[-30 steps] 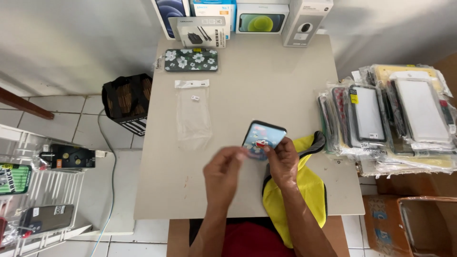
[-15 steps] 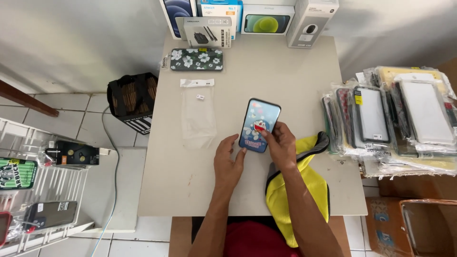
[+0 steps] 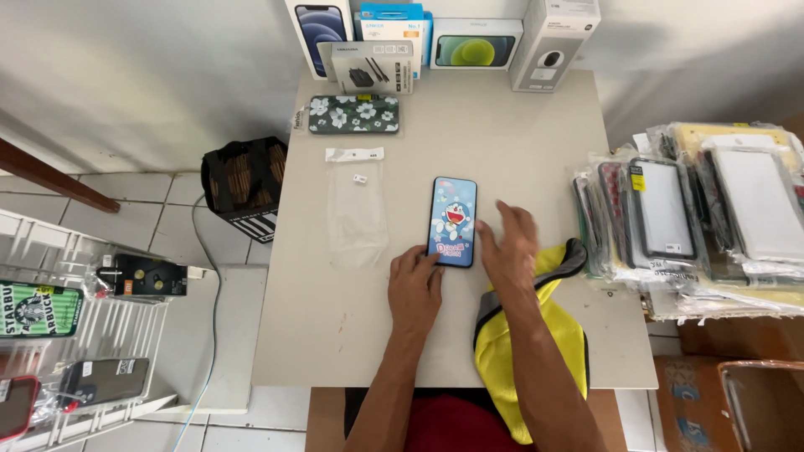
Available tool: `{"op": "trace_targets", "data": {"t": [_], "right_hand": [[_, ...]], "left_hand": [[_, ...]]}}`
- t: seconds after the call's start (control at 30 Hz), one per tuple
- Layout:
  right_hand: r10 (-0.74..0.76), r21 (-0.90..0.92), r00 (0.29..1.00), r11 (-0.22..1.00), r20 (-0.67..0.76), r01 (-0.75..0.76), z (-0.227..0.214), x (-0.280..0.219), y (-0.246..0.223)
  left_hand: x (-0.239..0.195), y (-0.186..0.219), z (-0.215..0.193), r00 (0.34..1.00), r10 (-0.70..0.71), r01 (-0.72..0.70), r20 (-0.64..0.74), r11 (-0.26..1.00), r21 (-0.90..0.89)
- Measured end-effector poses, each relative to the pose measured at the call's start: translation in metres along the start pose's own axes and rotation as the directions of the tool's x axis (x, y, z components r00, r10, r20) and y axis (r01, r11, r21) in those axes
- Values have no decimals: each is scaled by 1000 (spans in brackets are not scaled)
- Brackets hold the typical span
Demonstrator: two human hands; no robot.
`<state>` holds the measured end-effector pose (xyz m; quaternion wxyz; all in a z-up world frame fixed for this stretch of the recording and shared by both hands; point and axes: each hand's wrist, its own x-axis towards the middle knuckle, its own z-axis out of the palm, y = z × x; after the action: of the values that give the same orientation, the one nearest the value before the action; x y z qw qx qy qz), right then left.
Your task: Cleaning phone cases with a cloth and placing them into plastic packaging sleeves.
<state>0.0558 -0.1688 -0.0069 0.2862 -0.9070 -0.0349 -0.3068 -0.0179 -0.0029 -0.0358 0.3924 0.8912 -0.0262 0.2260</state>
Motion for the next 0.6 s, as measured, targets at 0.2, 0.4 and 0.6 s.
{"op": "trace_targets", "data": {"t": [0.2,0.4,0.6], "right_hand": [[259,-395,963,879,-76,-268,-53,-67,47],[257,-363,965,905,45,-224,-37,-65,64],[10,83,988,996,152,-23,-27,-49,34]], "left_hand": [[8,13,-10,994,-47,40,103,997,66],[-1,4,9,995,-40,28,86,990,139],[-2,14,4,996,-75,70,55,994,89]]}}
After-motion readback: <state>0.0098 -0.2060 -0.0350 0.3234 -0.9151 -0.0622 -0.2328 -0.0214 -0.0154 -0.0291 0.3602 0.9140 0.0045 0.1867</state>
